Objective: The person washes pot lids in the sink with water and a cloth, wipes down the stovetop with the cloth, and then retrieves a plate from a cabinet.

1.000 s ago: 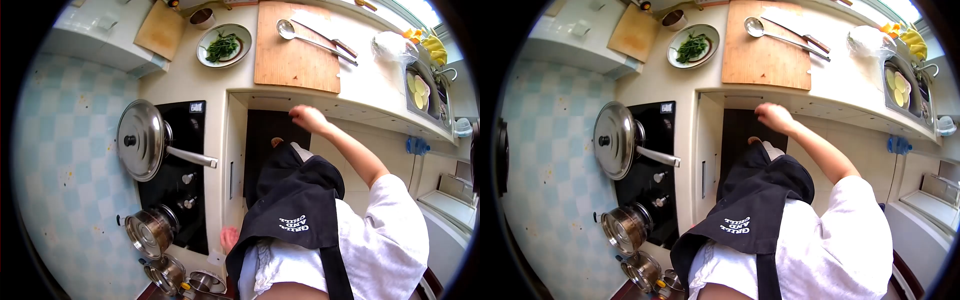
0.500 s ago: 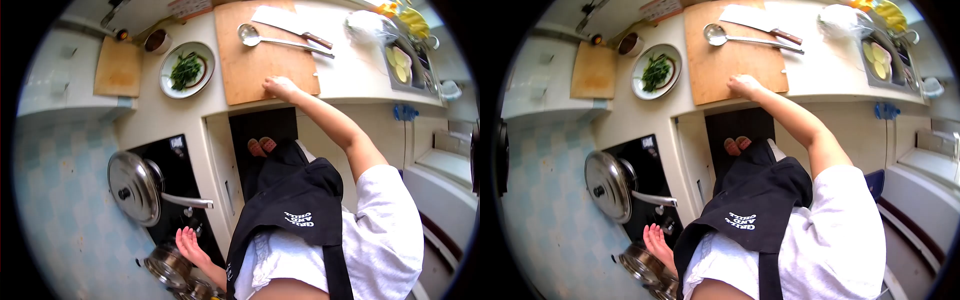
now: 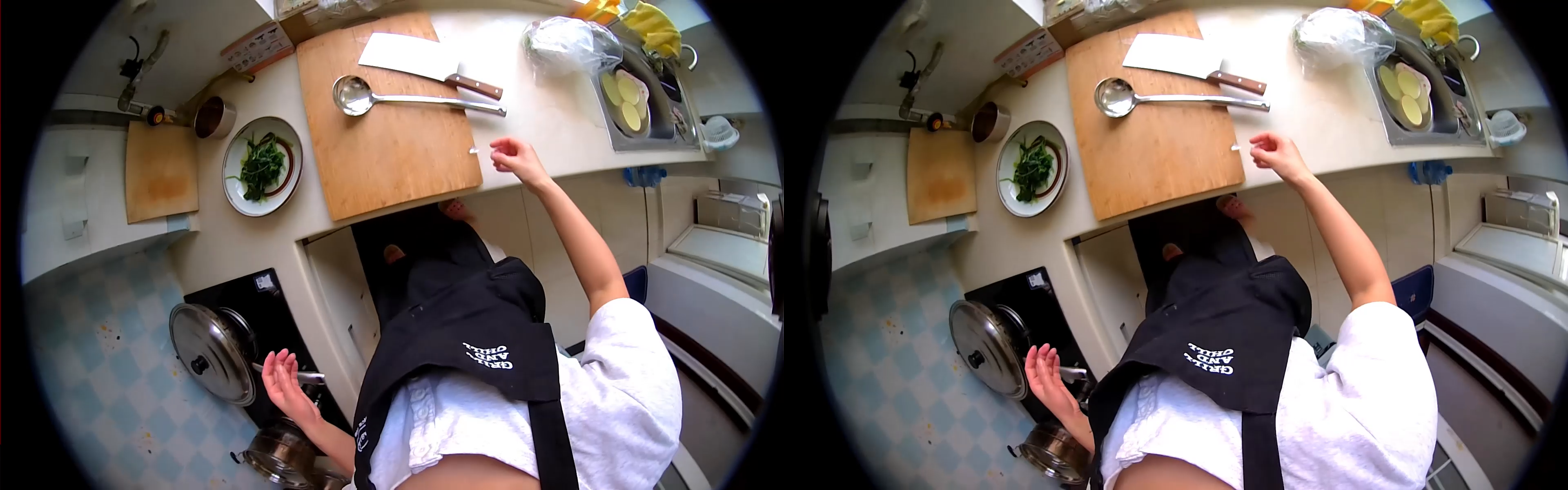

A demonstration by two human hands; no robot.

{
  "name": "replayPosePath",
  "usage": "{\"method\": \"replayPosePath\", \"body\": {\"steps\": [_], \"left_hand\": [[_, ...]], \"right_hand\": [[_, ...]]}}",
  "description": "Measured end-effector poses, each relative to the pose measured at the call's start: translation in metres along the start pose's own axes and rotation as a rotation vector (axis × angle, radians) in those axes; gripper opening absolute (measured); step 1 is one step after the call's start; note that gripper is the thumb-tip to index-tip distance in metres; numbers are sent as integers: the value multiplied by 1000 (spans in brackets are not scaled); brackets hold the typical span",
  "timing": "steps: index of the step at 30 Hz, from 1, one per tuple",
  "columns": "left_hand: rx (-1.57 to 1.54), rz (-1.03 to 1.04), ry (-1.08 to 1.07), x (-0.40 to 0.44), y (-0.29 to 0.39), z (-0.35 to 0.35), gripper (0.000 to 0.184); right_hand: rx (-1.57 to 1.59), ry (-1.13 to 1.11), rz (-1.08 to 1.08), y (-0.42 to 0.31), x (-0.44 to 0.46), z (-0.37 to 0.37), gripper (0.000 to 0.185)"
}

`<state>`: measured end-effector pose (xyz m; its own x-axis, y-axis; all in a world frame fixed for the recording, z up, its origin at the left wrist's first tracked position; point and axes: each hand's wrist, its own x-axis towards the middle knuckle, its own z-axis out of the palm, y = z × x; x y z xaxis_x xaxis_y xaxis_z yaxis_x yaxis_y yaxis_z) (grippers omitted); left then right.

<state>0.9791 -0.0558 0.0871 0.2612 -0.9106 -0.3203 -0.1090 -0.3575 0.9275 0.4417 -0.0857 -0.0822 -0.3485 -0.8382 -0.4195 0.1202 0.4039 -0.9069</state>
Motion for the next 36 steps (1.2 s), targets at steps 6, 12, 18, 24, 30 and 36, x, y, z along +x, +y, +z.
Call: {"method": "replayPosePath", "body": {"steps": [6, 12, 18, 24, 30, 36], "left_hand": [[-87, -73, 161, -57, -20, 98, 32], [-76, -153, 70, -114, -22, 193, 29], [-47, -100, 59, -155, -33, 230, 27], [-72, -122, 78, -212, -64, 253, 27], [-96, -248, 144, -275, -90, 274, 26], [-56, -319, 310, -327, -98, 283, 27]], "right_hand": [[-156, 189, -70, 8, 25, -202, 21], [-319, 821, -82, -5, 49, -435, 24], [-727, 970, -9, 0, 64, -497, 40], [-1224, 327, -642, -29, 27, -318, 55], [-912, -435, -681, -23, 51, -101, 25], [-1327, -473, -776, -13, 75, -6, 24]]}}
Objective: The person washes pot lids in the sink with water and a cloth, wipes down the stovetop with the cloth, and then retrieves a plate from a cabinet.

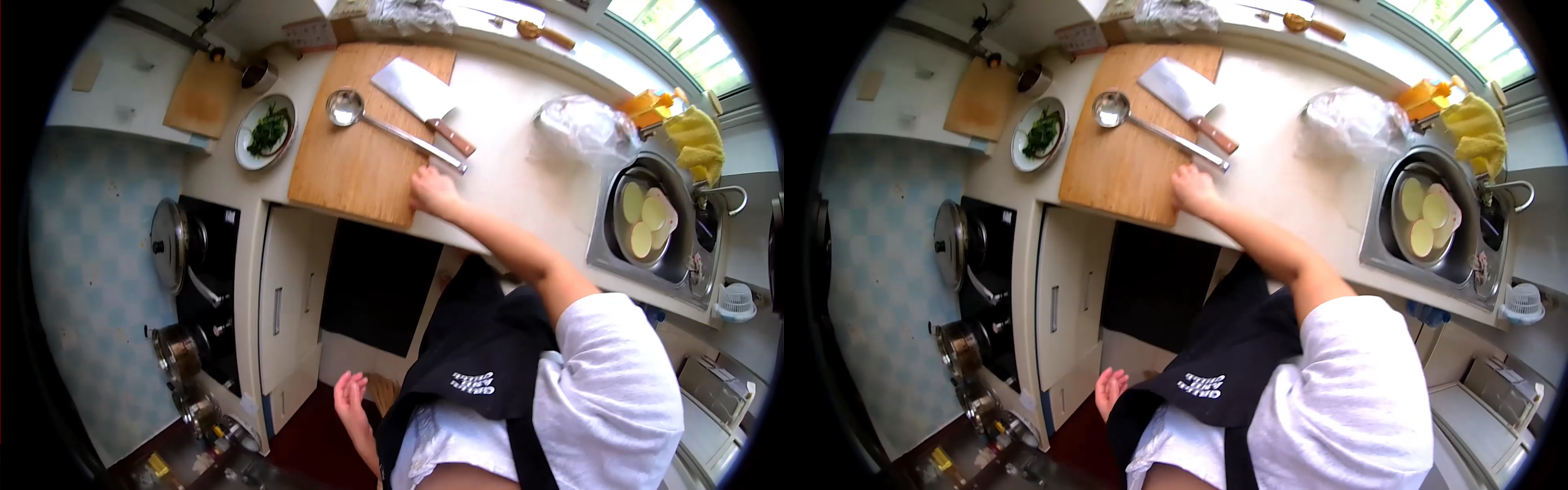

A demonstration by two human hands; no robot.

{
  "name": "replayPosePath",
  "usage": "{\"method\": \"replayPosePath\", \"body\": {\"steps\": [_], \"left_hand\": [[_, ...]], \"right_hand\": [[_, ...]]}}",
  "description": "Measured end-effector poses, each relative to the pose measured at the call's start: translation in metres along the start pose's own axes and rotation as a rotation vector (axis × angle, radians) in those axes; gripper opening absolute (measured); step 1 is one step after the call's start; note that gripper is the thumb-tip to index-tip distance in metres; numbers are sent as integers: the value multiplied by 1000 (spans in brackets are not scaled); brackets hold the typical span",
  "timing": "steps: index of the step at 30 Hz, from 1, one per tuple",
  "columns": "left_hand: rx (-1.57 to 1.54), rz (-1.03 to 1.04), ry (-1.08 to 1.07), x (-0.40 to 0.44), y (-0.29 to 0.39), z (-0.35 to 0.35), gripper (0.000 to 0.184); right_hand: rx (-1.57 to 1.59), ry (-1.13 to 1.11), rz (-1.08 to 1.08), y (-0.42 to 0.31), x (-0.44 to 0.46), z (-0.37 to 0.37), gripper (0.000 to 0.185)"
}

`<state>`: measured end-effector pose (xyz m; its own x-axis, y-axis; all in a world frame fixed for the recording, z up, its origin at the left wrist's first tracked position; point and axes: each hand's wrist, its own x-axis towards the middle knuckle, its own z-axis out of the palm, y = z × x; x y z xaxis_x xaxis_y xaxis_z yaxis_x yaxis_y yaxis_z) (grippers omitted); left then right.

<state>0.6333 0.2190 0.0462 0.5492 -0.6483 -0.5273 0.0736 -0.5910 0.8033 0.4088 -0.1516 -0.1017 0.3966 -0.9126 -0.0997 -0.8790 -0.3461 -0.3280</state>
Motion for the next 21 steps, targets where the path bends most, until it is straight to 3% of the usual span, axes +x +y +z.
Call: {"method": "replayPosePath", "body": {"steps": [2, 6, 12, 15, 19, 21], "left_hand": [[-8, -41, 52, 2, -14, 4, 27], [14, -12, -47, 23, 7, 33, 27], [69, 47, -109, 45, 57, 75, 27], [129, 31, -110, 59, 52, 82, 27], [153, 18, -188, 81, 33, 76, 30], [141, -28, -198, 104, 1, 54, 33]], "right_hand": [[-63, 46, -17, 3, 7, 15, 15], [6, 116, -130, 14, 13, 21, 6], [230, 173, -246, 30, 12, -36, 7], [370, 287, -141, 88, 19, -100, 13], [393, 375, 266, 208, 35, -176, 17], [284, 533, 419, 278, 39, -199, 18]]}}
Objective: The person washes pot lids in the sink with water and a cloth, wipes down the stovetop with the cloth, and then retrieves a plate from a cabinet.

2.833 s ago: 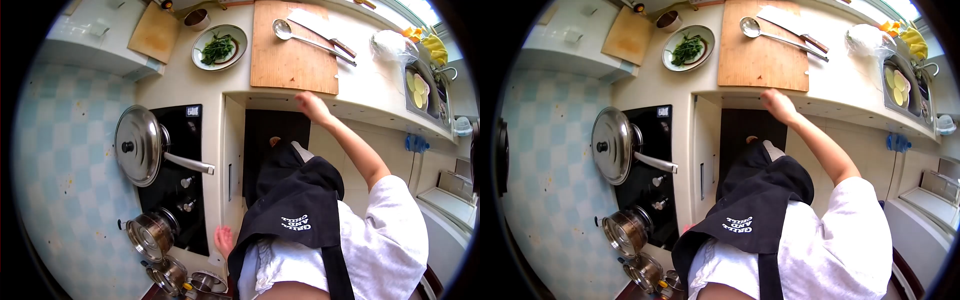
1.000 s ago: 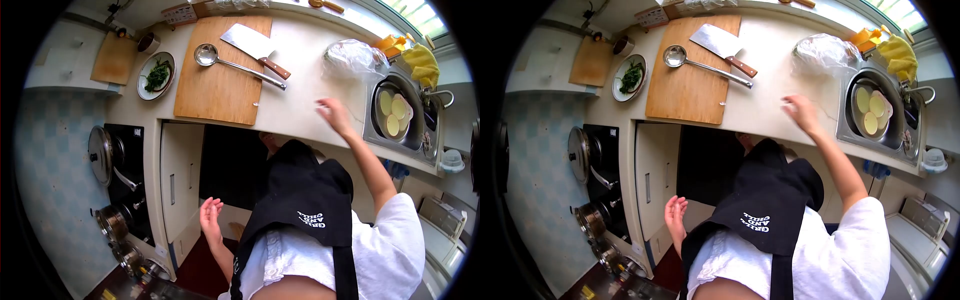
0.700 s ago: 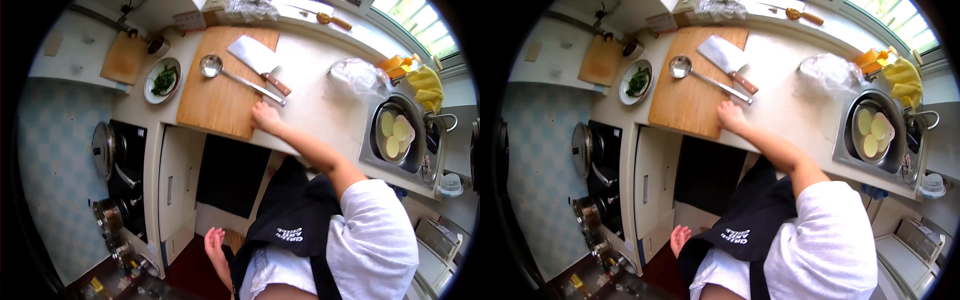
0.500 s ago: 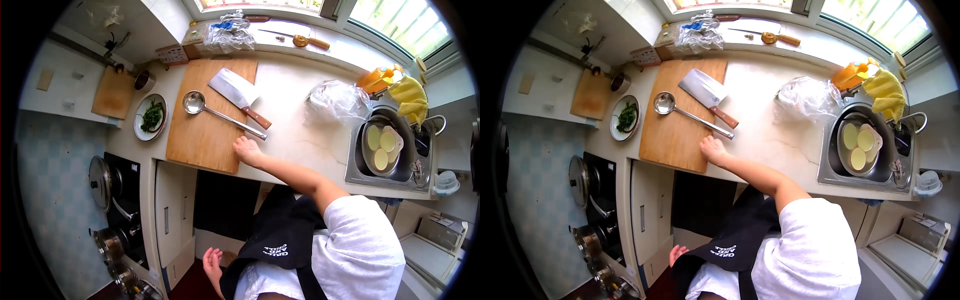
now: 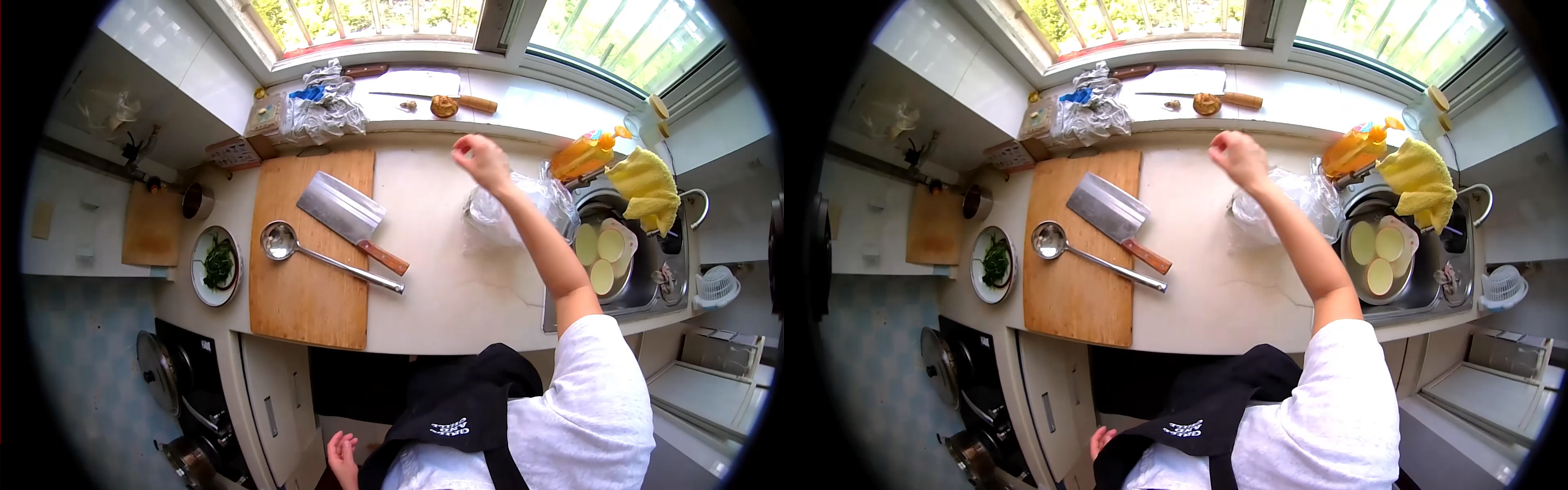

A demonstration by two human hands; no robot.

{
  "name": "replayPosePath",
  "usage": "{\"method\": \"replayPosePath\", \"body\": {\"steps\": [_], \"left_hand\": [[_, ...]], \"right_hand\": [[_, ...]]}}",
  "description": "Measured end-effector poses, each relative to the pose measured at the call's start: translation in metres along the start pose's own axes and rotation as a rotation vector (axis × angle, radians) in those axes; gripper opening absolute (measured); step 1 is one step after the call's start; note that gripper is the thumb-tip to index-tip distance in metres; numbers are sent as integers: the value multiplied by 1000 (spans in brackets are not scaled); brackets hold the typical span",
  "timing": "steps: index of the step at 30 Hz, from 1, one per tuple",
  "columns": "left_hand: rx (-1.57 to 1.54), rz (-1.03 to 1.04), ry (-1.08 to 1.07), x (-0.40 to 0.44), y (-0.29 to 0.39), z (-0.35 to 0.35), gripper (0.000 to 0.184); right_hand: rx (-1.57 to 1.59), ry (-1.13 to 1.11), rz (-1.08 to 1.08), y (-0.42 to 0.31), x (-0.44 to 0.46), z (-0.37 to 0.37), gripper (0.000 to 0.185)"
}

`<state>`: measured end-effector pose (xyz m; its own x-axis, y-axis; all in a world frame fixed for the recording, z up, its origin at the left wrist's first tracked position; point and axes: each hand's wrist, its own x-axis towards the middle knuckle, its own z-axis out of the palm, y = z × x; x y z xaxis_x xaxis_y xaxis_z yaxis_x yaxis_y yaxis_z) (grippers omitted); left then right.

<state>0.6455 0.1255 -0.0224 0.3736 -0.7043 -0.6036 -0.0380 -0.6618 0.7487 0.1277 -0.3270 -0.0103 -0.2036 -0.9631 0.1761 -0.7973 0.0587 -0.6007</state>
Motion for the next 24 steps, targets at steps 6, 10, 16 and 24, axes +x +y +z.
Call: {"method": "replayPosePath", "body": {"steps": [6, 10, 16, 24], "left_hand": [[21, -95, -26, 3, -3, 8, 35], [46, -94, -49, -12, 7, 21, 35], [77, 35, -81, -17, -28, -4, 36], [128, 66, -43, -28, -26, 13, 31]], "right_hand": [[-246, 218, 283, 121, 79, -40, 22], [-405, 153, 355, 148, 97, -27, 30], [-357, 237, 175, 107, 60, -57, 34], [-154, 80, -206, 41, -162, -119, 20]]}}
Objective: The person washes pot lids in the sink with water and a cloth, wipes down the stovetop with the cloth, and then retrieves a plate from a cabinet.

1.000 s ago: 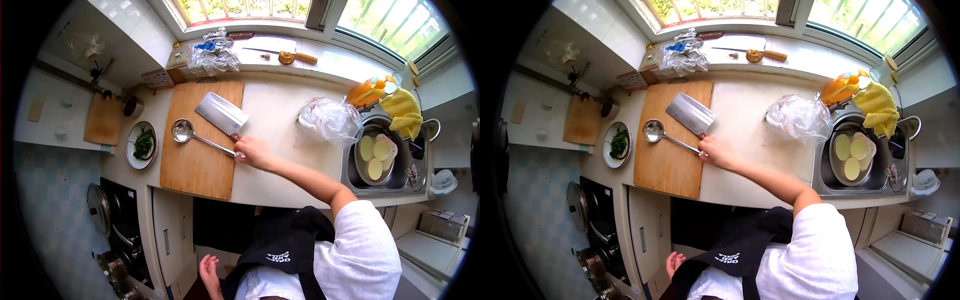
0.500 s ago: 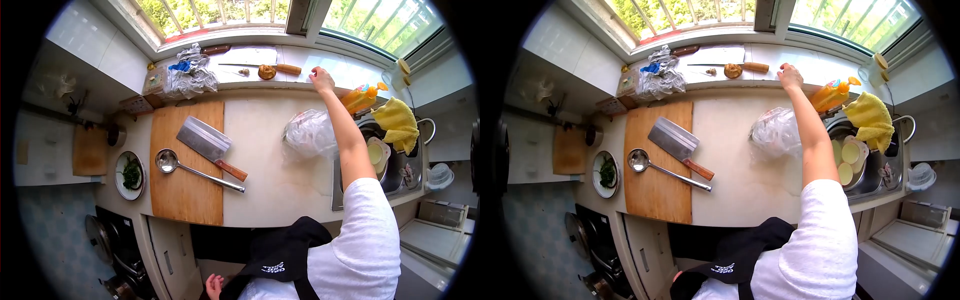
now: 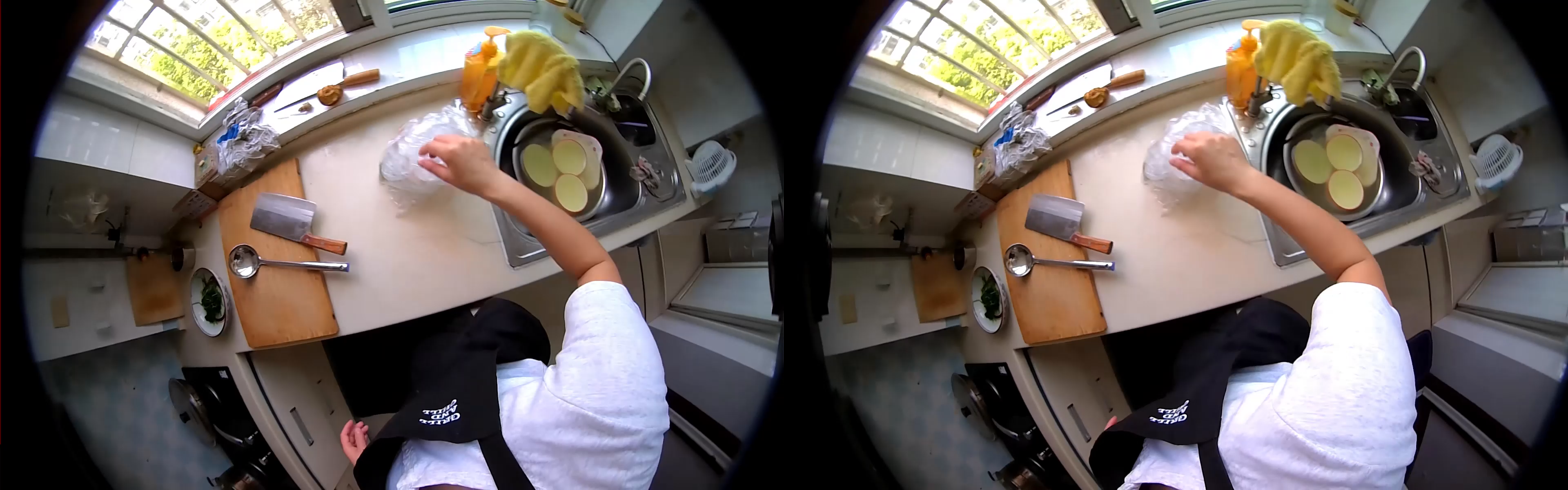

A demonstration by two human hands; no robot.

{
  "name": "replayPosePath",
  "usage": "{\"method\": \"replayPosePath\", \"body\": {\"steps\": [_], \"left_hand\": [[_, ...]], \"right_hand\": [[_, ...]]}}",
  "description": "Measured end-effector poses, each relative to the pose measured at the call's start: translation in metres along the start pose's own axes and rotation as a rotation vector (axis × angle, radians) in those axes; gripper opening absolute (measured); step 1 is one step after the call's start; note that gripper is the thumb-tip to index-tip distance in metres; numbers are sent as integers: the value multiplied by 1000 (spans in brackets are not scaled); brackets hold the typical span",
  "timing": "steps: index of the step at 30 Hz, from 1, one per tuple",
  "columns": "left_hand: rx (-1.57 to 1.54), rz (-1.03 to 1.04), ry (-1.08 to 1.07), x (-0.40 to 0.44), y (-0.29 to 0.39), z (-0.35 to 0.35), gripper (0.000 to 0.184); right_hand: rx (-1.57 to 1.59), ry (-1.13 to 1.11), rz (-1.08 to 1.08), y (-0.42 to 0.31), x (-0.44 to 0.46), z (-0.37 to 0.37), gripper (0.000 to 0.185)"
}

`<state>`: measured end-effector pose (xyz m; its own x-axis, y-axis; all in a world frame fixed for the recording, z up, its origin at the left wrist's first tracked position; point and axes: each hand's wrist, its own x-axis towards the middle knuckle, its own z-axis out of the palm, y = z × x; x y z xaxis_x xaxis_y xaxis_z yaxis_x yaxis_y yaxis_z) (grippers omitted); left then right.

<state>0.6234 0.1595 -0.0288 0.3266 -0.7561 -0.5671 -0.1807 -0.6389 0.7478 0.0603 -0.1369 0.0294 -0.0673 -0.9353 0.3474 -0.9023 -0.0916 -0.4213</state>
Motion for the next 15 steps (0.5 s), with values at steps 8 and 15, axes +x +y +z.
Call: {"method": "replayPosePath", "body": {"steps": [8, 15], "left_hand": [[240, 78, -296, -34, 21, 93, 28], [223, 199, -423, -86, 38, 164, 29]], "right_hand": [[-40, -326, 459, 74, -245, -76, 28], [184, 65, 908, 266, -372, -131, 37]]}}
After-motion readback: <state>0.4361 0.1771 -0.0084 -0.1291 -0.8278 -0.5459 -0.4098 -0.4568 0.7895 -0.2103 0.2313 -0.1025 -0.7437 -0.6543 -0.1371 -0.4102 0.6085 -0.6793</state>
